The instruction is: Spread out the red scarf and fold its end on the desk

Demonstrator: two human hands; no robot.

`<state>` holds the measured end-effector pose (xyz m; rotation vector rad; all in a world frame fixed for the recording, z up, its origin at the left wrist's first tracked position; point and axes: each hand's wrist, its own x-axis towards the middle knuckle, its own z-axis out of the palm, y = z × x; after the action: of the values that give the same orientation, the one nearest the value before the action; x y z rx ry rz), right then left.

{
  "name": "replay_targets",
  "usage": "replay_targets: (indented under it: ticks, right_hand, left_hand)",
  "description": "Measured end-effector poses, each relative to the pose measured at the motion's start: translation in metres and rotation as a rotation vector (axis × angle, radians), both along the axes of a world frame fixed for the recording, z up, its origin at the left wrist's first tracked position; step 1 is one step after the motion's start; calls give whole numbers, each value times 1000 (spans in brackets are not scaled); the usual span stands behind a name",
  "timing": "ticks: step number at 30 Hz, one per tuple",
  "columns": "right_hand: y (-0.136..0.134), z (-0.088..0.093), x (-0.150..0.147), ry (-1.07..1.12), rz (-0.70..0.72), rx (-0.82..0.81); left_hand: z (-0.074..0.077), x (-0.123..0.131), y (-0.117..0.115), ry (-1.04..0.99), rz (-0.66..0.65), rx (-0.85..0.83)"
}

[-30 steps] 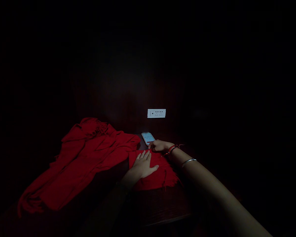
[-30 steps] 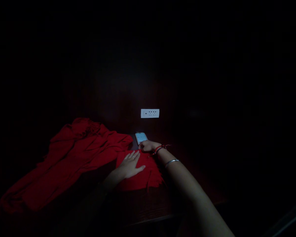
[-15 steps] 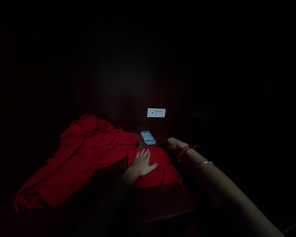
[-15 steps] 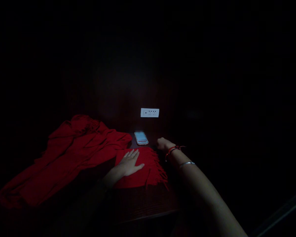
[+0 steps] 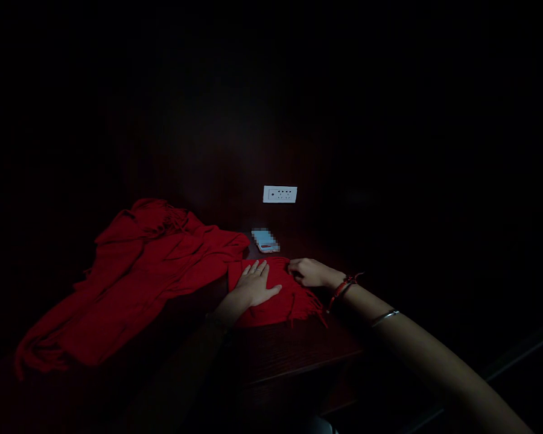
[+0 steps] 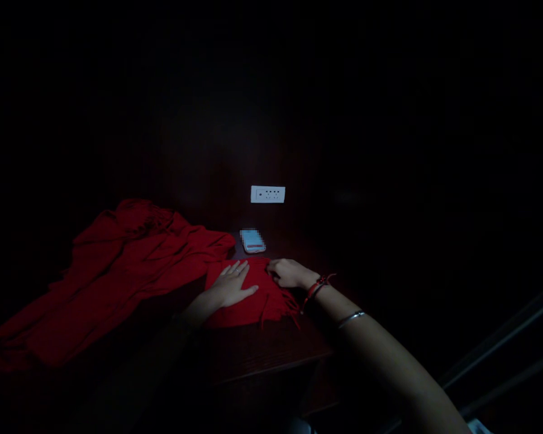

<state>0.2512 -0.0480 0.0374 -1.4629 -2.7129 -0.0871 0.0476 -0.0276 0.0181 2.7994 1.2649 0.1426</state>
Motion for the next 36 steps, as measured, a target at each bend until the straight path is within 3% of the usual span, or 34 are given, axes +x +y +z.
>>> replay_targets:
  ticks: [4,8,12,17,20,22,25,29,33,36]
  right_hand:
    - [-20,4,24,16,-103,-1]
    - [-44,19,-5,306,122,128]
    - [-56,19,-35,188,318,-21]
    - [-56,-3,8,1,134,-48]
    - [-59,-3,35,40,-4,-36]
    - [-61,7,35,168,-26,36]
    - [-58,23,8,330,80,145]
    - [-44,19,-25,244,198,81]
    - [-37,-3,-5,108,97,-7]
    - [-45,-8,25,77,-38,-77]
  left_hand:
    - [1,0,-1,6,14,-4]
    - [0,0,1,3,14,6]
    - [-1,0,2,19,7,22]
    - [-1,1,3,18,15,22]
    - [-2,1,3,17,14,15]
    - [-1,1,2,17,11,7]
    - [1,0,1,24,12,-1]
    - [3,-1,0,32,13,7]
    - [2,-1,0,28,12,4]
    - [1,0,1,4,12,0]
